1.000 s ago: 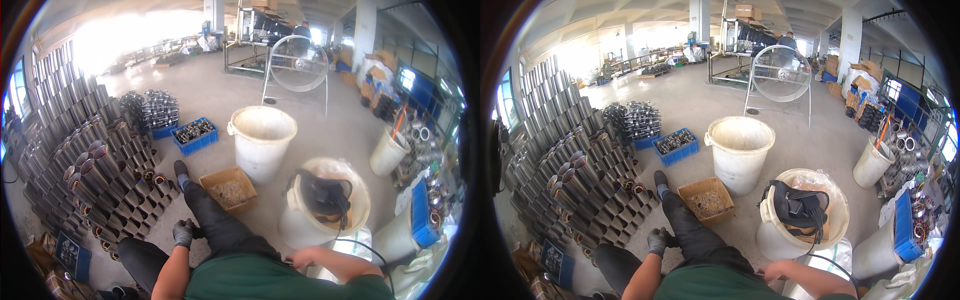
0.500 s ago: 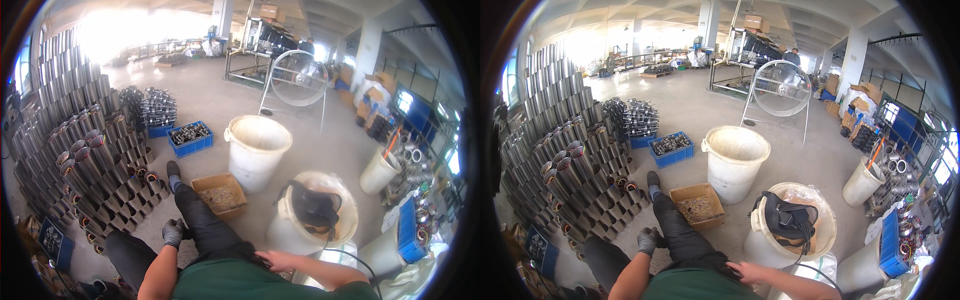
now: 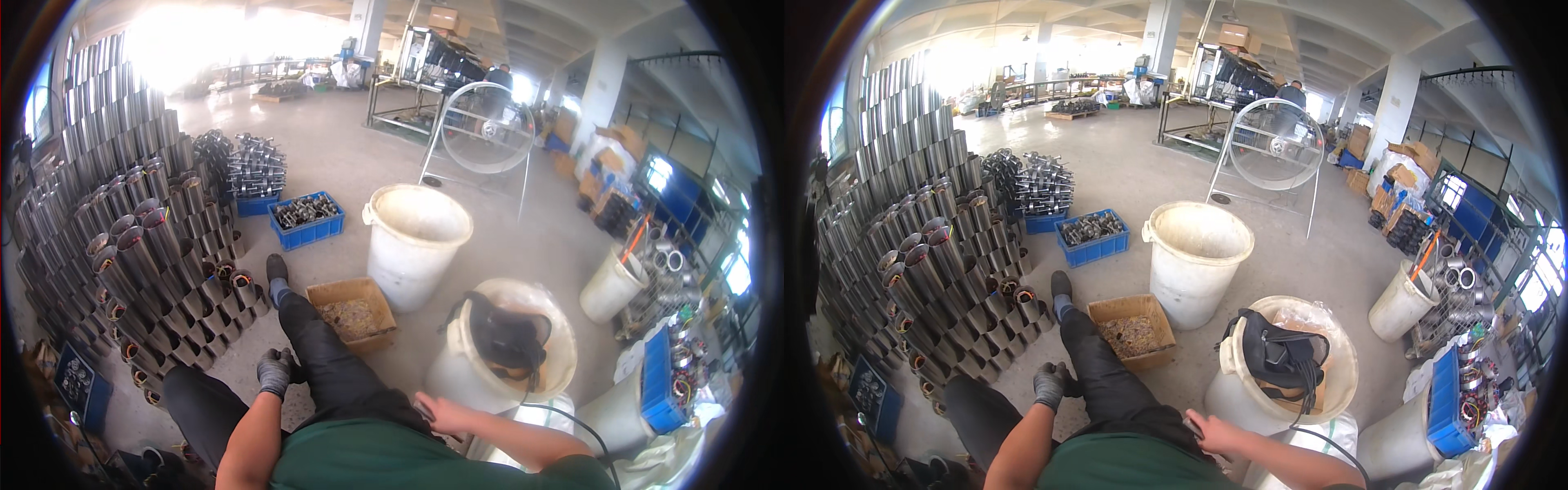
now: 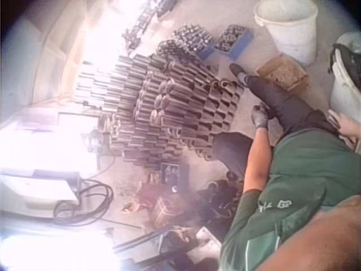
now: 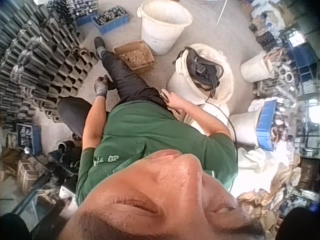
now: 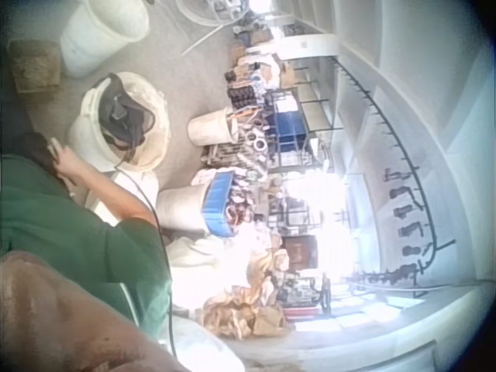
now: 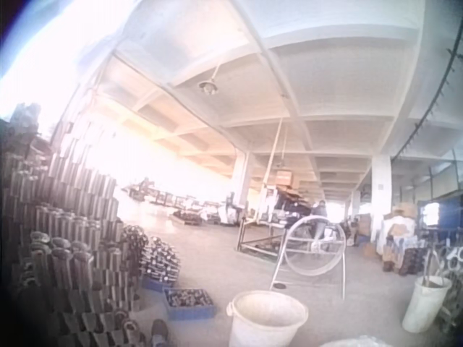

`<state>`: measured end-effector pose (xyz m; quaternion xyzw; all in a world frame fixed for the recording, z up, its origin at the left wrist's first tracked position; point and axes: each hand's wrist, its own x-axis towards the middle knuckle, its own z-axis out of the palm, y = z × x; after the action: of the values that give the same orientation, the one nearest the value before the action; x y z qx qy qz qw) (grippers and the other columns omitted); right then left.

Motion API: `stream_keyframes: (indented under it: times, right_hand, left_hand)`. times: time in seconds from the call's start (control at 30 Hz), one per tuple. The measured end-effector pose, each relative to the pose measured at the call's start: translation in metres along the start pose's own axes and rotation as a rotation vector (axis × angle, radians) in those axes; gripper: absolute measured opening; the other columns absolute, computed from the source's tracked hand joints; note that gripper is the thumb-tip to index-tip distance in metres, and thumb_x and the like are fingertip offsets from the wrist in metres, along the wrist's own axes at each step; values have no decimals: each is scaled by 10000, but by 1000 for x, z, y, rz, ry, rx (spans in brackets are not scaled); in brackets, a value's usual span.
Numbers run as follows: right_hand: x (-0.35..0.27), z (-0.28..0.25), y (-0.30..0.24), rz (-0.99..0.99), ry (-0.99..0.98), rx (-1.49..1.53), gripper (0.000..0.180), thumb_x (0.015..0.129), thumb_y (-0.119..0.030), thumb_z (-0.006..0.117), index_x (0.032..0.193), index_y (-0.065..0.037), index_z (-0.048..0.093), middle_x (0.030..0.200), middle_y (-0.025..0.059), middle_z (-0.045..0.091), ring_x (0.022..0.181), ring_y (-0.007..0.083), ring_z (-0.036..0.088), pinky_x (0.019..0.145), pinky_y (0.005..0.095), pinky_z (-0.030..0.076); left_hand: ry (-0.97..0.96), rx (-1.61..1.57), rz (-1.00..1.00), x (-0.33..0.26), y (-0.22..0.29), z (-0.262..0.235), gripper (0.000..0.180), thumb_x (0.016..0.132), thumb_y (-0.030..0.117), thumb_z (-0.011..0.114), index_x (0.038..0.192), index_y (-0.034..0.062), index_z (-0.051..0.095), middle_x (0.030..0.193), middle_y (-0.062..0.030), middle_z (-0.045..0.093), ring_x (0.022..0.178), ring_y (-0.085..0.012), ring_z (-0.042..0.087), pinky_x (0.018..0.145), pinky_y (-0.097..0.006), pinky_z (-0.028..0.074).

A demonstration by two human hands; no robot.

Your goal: Gathering motor stators and pressing them into metal cylindrical housings using a hydraulic press.

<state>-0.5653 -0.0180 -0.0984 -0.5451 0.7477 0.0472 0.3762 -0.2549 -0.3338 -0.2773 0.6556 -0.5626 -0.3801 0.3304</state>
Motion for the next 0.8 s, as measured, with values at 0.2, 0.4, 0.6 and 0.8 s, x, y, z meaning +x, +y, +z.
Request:
stream_keyframes:
  times: [0.2, 0.4, 0.6, 0.8]
  right_hand:
    - [-15, 5, 60, -182, -142, -51, 831, 851, -336, 631, 1570, -212, 234, 1098, 232, 686, 970, 363, 664, 862, 442, 507]
    - [-52, -1, 68, -276, -636, -83, 938, 800, -260, 683, 1597, -238, 187, 895, 167, 699, 848, 278, 664, 790, 375, 501]
    - [-15, -1, 14, -298, -260, -133, 583, 775, -134, 692, 1313, -43, 489, 1229, 205, 569, 1083, 369, 582, 898, 448, 493]
    - [-5, 16, 25, 9, -74, -358, 599, 747, -226, 708, 1283, -42, 514, 1123, 228, 601, 1030, 384, 645, 871, 459, 532]
  left_hand:
    - [-10, 53, -17, -13, 14, -13, 352, 879, 355, 680, 899, 4, 685, 848, -206, 711, 795, -348, 699, 747, -428, 521]
    - [-6, 199, 26, -32, 52, -26, 426, 880, 415, 654, 945, -4, 692, 925, -230, 710, 888, -379, 697, 798, -437, 522]
    - [-46, 199, 43, -26, 54, -23, 450, 876, 434, 657, 977, -3, 696, 940, -225, 715, 891, -368, 700, 801, -429, 521]
    - [1, 114, 4, -16, 28, -25, 448, 873, 435, 664, 967, -2, 694, 904, -214, 716, 851, -353, 702, 789, -426, 520]
